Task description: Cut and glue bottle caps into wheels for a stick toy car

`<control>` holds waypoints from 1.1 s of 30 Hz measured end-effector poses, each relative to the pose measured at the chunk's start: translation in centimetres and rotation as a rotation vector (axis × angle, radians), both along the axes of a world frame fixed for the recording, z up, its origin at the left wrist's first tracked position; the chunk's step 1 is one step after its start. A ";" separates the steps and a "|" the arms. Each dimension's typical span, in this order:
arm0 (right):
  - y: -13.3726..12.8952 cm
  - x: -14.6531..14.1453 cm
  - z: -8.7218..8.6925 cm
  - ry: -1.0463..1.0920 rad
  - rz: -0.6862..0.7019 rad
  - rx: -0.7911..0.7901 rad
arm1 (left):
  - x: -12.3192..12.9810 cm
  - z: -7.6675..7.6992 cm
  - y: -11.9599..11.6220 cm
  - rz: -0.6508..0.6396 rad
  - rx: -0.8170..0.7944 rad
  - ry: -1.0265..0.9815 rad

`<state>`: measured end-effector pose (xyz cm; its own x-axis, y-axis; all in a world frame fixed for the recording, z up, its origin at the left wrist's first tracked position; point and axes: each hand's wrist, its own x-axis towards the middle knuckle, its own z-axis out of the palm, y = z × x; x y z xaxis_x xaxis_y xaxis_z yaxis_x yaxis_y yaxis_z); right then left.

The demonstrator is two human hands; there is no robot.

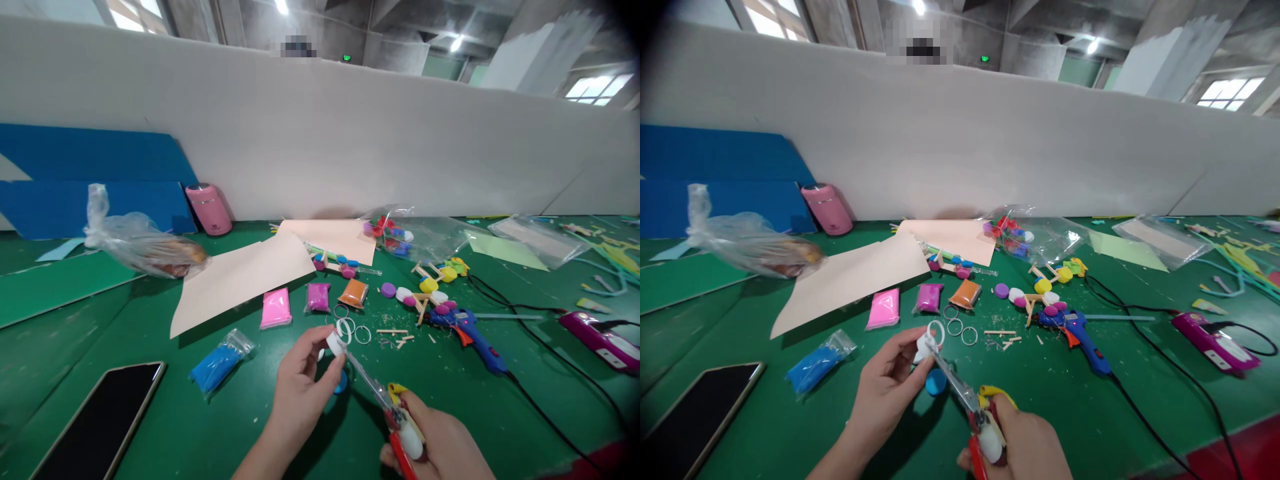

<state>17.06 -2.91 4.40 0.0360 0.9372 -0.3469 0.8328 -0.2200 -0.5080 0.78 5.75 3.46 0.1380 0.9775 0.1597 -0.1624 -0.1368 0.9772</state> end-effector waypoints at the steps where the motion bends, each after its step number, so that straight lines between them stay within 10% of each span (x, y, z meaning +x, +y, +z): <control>1: 0.0 0.0 0.0 0.004 -0.001 0.009 | 0.0 -0.1 0.0 -0.001 0.011 0.006; 18: -0.1 1.4 -0.2 -0.020 -0.032 0.075 | 0.8 1.0 -0.5 0.039 -0.201 -0.106; 33: -0.1 0.7 0.6 -0.036 0.004 0.073 | 0.2 0.2 -0.3 0.035 0.062 0.128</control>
<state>17.75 -3.04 4.98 0.0433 0.9601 -0.2762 0.8515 -0.1800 -0.4925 0.95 5.46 3.62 0.1270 0.9710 0.2028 -0.0307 -0.2005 0.9792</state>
